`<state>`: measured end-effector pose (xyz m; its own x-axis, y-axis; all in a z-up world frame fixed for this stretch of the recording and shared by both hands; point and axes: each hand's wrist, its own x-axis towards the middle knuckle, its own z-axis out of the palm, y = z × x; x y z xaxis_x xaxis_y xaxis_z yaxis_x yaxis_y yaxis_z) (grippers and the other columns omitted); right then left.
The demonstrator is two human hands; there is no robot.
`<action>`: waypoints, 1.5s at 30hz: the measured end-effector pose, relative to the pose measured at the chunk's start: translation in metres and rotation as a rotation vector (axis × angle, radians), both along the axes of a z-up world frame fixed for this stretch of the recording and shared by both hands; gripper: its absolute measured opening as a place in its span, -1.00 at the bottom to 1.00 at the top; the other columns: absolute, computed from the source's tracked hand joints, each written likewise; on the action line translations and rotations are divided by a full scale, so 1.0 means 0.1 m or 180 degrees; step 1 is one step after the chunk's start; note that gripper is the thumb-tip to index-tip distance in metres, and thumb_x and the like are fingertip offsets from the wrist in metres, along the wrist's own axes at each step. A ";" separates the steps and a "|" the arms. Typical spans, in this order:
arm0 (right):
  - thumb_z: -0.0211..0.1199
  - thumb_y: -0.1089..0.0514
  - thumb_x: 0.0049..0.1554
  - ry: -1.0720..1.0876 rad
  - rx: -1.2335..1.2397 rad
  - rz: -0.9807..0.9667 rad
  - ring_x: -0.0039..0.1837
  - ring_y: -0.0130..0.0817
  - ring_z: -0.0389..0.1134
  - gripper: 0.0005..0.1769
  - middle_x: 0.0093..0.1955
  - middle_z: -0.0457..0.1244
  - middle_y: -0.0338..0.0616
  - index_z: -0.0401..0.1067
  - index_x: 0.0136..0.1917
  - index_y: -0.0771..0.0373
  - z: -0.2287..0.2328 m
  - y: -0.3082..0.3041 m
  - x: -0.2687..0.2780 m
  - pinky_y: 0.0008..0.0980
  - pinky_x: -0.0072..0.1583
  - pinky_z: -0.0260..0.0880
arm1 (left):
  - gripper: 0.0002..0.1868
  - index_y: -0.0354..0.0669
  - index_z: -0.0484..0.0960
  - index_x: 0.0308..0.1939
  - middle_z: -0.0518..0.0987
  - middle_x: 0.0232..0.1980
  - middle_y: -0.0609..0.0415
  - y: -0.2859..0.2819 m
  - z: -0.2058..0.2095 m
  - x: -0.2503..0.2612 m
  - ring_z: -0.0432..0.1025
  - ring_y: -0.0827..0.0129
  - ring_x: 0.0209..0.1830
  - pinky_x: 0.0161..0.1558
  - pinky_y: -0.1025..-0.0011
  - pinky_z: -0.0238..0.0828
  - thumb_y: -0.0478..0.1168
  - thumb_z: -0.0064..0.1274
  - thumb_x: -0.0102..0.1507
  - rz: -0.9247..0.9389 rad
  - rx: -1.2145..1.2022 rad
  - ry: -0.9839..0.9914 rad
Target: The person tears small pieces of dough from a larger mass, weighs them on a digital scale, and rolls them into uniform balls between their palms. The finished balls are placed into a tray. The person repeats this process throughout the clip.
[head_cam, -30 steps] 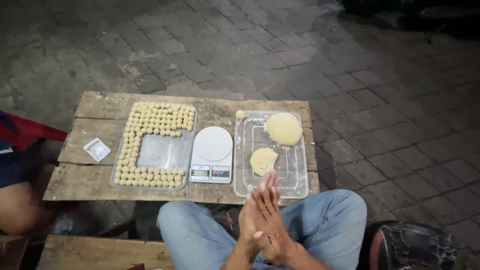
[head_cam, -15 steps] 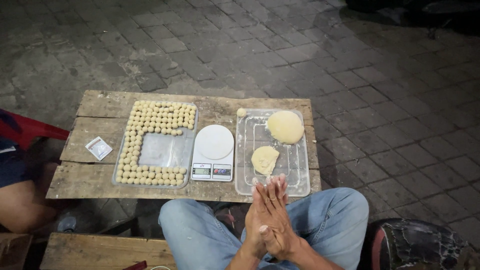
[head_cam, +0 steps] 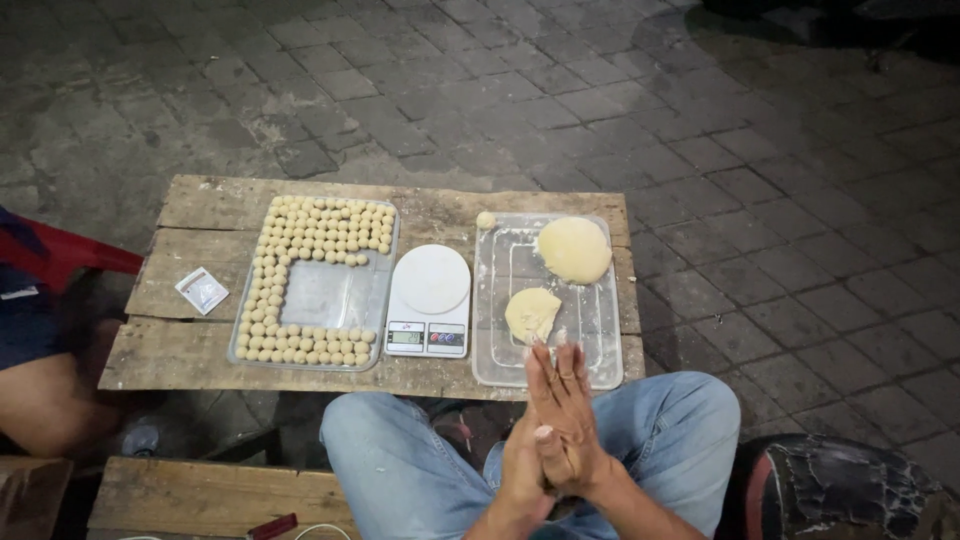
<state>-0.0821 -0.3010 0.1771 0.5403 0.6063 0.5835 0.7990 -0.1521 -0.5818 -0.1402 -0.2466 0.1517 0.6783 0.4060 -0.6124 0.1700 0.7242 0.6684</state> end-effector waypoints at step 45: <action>-0.78 -0.37 0.40 -0.0463 -0.0541 -0.0183 0.79 -0.21 -0.55 -0.20 0.78 -0.46 -0.24 -0.39 0.71 0.09 -0.35 0.12 0.22 0.11 0.70 -0.70 | -0.76 -0.31 0.69 -0.10 0.68 -0.03 0.10 0.01 -0.54 -0.02 0.41 0.55 -0.09 0.01 0.46 0.46 -0.42 -0.13 0.33 -0.0358 0.1793 -0.1343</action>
<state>-0.0603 -0.2895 0.1425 0.4945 0.6733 0.5497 0.8597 -0.2858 -0.4234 -0.1424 -0.2456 0.0978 0.8676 0.4971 -0.0058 -0.1324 0.2424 0.9611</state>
